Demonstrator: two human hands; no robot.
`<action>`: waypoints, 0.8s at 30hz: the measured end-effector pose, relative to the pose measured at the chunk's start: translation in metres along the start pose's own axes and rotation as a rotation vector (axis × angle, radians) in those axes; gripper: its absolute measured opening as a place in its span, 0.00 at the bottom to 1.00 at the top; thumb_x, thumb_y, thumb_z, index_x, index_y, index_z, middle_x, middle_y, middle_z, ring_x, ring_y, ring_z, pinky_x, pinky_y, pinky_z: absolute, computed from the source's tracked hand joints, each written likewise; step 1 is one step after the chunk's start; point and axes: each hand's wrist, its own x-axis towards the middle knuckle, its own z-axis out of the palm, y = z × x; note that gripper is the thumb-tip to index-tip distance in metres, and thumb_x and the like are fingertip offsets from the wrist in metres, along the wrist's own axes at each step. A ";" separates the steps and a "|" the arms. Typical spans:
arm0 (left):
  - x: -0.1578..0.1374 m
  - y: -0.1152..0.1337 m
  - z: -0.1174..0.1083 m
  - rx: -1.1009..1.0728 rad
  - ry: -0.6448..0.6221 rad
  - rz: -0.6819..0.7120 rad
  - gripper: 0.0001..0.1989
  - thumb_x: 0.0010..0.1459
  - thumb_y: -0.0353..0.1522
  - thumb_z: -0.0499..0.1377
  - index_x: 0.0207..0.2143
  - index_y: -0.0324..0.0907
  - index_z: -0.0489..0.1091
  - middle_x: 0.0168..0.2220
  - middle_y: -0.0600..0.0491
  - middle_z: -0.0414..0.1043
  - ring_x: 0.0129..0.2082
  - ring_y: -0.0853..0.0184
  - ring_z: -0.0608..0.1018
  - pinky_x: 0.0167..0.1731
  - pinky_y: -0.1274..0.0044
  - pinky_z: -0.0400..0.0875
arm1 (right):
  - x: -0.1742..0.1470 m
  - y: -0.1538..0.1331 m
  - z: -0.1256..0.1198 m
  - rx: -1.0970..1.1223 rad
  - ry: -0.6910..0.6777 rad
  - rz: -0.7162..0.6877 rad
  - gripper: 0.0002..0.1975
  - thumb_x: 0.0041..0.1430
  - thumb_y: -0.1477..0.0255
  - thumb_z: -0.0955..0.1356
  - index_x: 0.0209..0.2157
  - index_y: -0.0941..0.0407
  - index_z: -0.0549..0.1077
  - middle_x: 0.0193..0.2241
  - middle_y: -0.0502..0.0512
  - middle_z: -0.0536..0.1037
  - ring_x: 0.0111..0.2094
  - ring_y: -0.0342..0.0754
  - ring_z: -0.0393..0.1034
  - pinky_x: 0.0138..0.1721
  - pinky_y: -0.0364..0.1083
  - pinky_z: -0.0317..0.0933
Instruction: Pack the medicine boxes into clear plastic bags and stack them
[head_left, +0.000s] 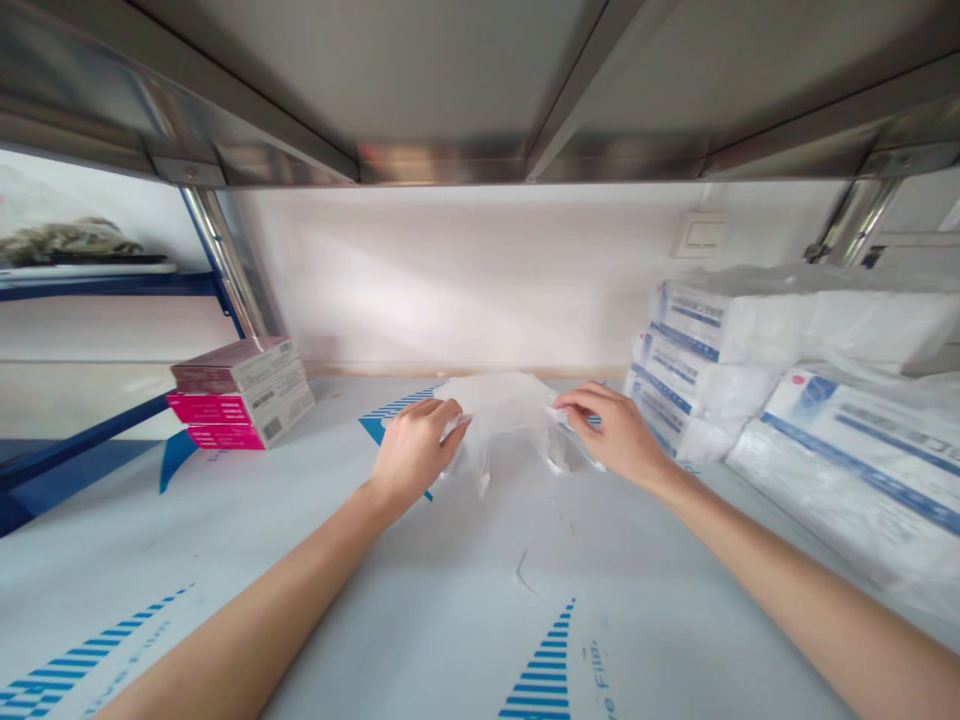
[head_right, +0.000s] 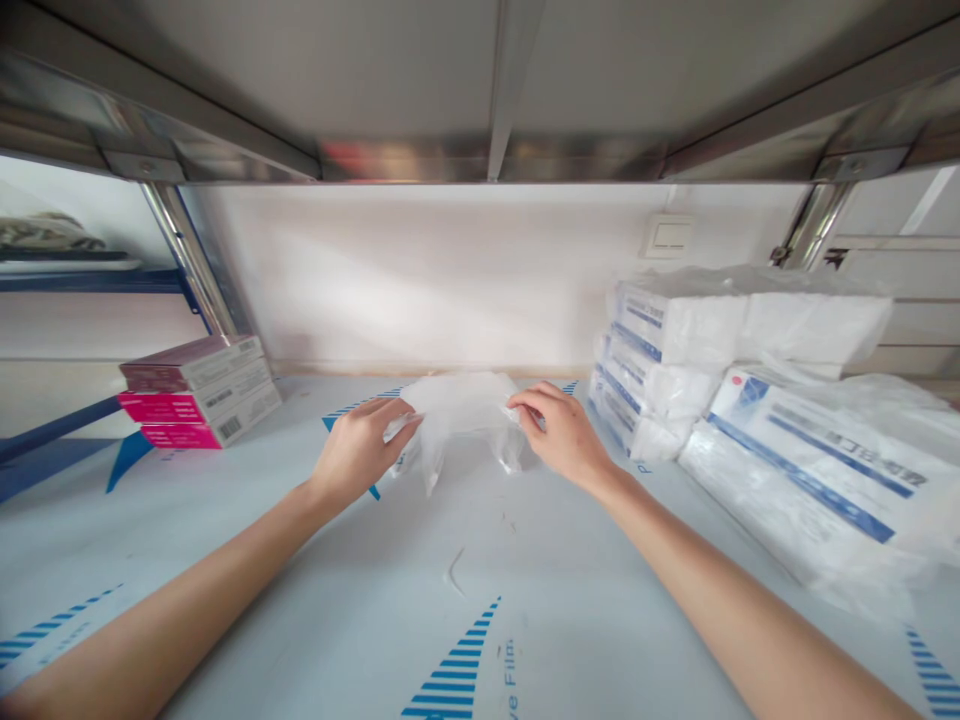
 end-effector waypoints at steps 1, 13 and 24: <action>-0.001 0.001 -0.002 0.006 -0.015 0.010 0.07 0.64 0.30 0.55 0.39 0.43 0.73 0.34 0.51 0.78 0.35 0.60 0.80 0.36 0.73 0.73 | -0.001 -0.002 -0.004 -0.019 -0.031 -0.022 0.12 0.62 0.75 0.63 0.36 0.55 0.79 0.34 0.55 0.79 0.33 0.48 0.75 0.36 0.47 0.68; -0.004 0.010 -0.014 0.158 -0.098 0.467 0.33 0.46 0.13 0.52 0.51 0.47 0.73 0.56 0.48 0.70 0.45 0.60 0.79 0.42 0.69 0.77 | -0.020 -0.010 -0.024 -0.372 -0.257 -0.154 0.26 0.58 0.85 0.60 0.54 0.54 0.74 0.53 0.57 0.75 0.36 0.47 0.76 0.40 0.48 0.69; -0.008 0.017 -0.006 0.057 0.141 0.411 0.10 0.64 0.27 0.56 0.29 0.40 0.70 0.30 0.51 0.73 0.28 0.65 0.76 0.30 0.74 0.72 | -0.033 -0.007 -0.024 -0.476 -0.282 -0.322 0.18 0.57 0.81 0.64 0.38 0.50 0.83 0.57 0.50 0.77 0.32 0.48 0.79 0.35 0.49 0.70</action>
